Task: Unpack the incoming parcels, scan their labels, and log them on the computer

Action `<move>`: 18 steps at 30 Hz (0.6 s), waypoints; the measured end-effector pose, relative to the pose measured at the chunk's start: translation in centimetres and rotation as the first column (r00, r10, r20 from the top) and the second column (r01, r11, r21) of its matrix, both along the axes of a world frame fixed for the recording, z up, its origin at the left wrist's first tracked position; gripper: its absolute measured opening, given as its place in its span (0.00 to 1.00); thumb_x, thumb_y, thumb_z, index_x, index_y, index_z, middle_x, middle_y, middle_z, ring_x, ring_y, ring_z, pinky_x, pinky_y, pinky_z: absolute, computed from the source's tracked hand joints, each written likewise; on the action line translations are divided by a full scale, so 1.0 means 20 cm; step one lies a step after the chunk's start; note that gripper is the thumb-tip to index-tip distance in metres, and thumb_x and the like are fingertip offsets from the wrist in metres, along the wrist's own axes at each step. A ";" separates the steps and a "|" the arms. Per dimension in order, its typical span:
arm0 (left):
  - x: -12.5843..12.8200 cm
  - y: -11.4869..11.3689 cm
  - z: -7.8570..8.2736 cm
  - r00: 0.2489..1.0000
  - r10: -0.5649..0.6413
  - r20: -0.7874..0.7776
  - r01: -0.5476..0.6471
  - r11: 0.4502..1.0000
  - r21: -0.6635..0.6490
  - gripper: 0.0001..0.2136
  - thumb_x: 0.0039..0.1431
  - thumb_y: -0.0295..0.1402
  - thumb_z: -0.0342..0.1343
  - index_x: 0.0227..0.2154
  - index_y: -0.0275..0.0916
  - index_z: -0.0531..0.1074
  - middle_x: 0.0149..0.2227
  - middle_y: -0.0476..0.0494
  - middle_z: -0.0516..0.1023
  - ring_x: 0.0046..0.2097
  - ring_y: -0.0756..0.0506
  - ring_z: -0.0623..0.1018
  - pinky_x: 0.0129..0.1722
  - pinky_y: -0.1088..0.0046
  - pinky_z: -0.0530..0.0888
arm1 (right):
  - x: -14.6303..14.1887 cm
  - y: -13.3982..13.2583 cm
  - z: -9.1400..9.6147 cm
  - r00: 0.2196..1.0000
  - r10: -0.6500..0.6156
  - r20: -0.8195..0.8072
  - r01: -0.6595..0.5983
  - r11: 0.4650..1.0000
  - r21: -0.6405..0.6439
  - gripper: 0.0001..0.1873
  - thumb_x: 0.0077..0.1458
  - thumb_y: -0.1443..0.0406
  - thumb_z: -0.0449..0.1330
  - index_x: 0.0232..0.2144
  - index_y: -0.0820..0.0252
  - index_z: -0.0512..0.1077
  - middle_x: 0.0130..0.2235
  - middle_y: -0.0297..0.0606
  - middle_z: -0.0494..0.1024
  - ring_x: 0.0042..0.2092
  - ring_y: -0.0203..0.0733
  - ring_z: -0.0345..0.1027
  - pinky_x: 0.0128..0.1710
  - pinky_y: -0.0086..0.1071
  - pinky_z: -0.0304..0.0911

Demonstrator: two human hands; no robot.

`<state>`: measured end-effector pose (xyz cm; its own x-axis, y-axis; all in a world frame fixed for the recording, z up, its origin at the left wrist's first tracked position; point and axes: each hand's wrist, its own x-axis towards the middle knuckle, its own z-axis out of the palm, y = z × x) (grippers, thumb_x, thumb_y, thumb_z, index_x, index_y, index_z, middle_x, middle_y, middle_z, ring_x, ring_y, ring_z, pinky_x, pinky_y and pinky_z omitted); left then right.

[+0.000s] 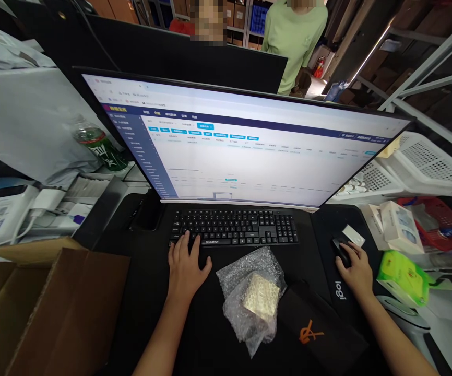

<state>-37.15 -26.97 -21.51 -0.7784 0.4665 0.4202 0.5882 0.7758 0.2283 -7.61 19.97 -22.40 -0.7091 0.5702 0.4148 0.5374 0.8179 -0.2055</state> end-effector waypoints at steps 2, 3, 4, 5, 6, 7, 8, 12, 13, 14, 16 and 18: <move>0.00 0.00 0.00 1.000 0.002 -0.014 -0.002 1.000 -0.009 0.27 0.61 0.37 0.57 0.62 0.34 0.68 0.68 0.24 0.63 0.67 0.28 0.65 0.69 0.42 0.59 | 0.00 0.00 0.00 1.000 0.001 0.000 -0.001 1.000 -0.003 0.23 0.59 0.53 0.57 0.54 0.53 0.74 0.59 0.46 0.70 0.56 0.56 0.70 0.54 0.50 0.71; 0.00 0.00 0.00 1.000 0.001 -0.019 -0.001 1.000 -0.014 0.26 0.62 0.37 0.57 0.62 0.33 0.68 0.68 0.24 0.63 0.67 0.28 0.65 0.69 0.42 0.60 | 0.00 0.00 0.00 1.000 0.002 0.001 -0.002 1.000 -0.005 0.23 0.60 0.53 0.57 0.54 0.53 0.74 0.59 0.46 0.70 0.56 0.56 0.70 0.55 0.50 0.71; 0.00 0.00 0.00 1.000 -0.001 -0.024 0.000 1.000 -0.020 0.26 0.62 0.37 0.57 0.62 0.33 0.68 0.68 0.23 0.63 0.67 0.28 0.66 0.68 0.42 0.60 | 0.00 0.00 -0.01 1.000 0.002 0.003 -0.002 1.000 -0.007 0.23 0.60 0.53 0.56 0.54 0.53 0.74 0.59 0.46 0.70 0.57 0.56 0.70 0.55 0.50 0.71; 0.00 0.00 0.00 1.000 -0.004 -0.027 0.004 1.000 -0.024 0.26 0.62 0.37 0.56 0.61 0.32 0.69 0.68 0.23 0.63 0.67 0.28 0.66 0.68 0.42 0.60 | 0.00 0.00 -0.01 1.000 0.001 0.006 0.000 1.000 -0.010 0.23 0.60 0.53 0.57 0.54 0.53 0.74 0.59 0.46 0.70 0.57 0.56 0.70 0.55 0.50 0.71; 0.00 0.00 0.00 1.000 -0.008 -0.028 0.007 1.000 -0.026 0.26 0.62 0.37 0.56 0.61 0.32 0.69 0.67 0.22 0.63 0.67 0.28 0.66 0.68 0.41 0.60 | 0.00 0.00 -0.01 1.000 0.000 0.008 0.001 1.000 -0.012 0.23 0.60 0.54 0.57 0.54 0.53 0.75 0.59 0.46 0.70 0.57 0.57 0.70 0.55 0.51 0.71; 0.00 0.00 0.00 1.000 -0.010 -0.028 0.009 1.000 -0.026 0.26 0.62 0.37 0.56 0.61 0.32 0.68 0.67 0.22 0.63 0.67 0.28 0.66 0.68 0.41 0.60 | 0.00 0.00 -0.01 1.000 -0.001 0.007 0.001 1.000 -0.016 0.23 0.59 0.54 0.57 0.54 0.53 0.75 0.59 0.46 0.70 0.57 0.57 0.70 0.56 0.51 0.70; 0.00 0.00 0.00 1.000 -0.011 -0.027 0.011 1.000 -0.024 0.26 0.62 0.37 0.56 0.62 0.32 0.68 0.67 0.22 0.63 0.67 0.28 0.66 0.68 0.41 0.60 | 0.00 0.00 -0.01 1.000 -0.001 0.007 0.001 1.000 -0.019 0.23 0.59 0.54 0.57 0.54 0.52 0.75 0.60 0.46 0.70 0.57 0.56 0.70 0.56 0.51 0.70; 0.00 0.00 0.00 1.000 -0.004 -0.008 0.004 1.000 -0.001 0.27 0.61 0.37 0.57 0.62 0.34 0.68 0.67 0.25 0.64 0.67 0.28 0.66 0.68 0.41 0.60 | 0.01 0.00 -0.01 1.000 -0.007 0.007 0.007 1.000 -0.026 0.23 0.60 0.55 0.57 0.55 0.51 0.75 0.60 0.45 0.69 0.57 0.56 0.70 0.56 0.51 0.71; 0.00 0.00 0.00 1.000 -0.002 -0.001 0.002 1.000 0.008 0.27 0.61 0.37 0.57 0.63 0.35 0.68 0.67 0.25 0.64 0.67 0.29 0.66 0.68 0.41 0.60 | 0.01 0.00 -0.01 1.000 -0.008 0.008 0.008 1.000 -0.025 0.23 0.60 0.54 0.57 0.55 0.51 0.75 0.60 0.45 0.69 0.57 0.56 0.70 0.55 0.51 0.71; -0.01 0.00 0.00 1.000 -0.001 0.006 0.001 1.000 0.016 0.27 0.61 0.36 0.57 0.63 0.35 0.68 0.67 0.26 0.64 0.67 0.29 0.66 0.68 0.41 0.60 | 0.01 0.00 -0.01 1.000 -0.008 0.009 0.008 1.000 -0.023 0.23 0.60 0.54 0.57 0.55 0.51 0.75 0.60 0.45 0.69 0.57 0.56 0.70 0.55 0.51 0.71; 0.00 0.00 0.00 1.000 -0.002 0.011 0.002 1.000 0.024 0.27 0.61 0.36 0.57 0.63 0.35 0.68 0.67 0.26 0.64 0.67 0.29 0.66 0.69 0.41 0.59 | 0.01 0.01 -0.02 1.000 -0.006 0.012 0.007 1.000 -0.019 0.23 0.60 0.54 0.57 0.55 0.52 0.75 0.60 0.46 0.69 0.57 0.56 0.70 0.55 0.51 0.71; 0.00 0.00 0.00 1.000 -0.003 0.010 0.003 1.000 0.020 0.27 0.61 0.36 0.57 0.62 0.34 0.68 0.67 0.25 0.64 0.67 0.29 0.66 0.69 0.41 0.59 | 0.01 0.01 -0.02 1.000 -0.009 0.014 0.009 1.000 -0.018 0.23 0.60 0.54 0.57 0.55 0.52 0.74 0.60 0.46 0.69 0.56 0.56 0.70 0.54 0.51 0.71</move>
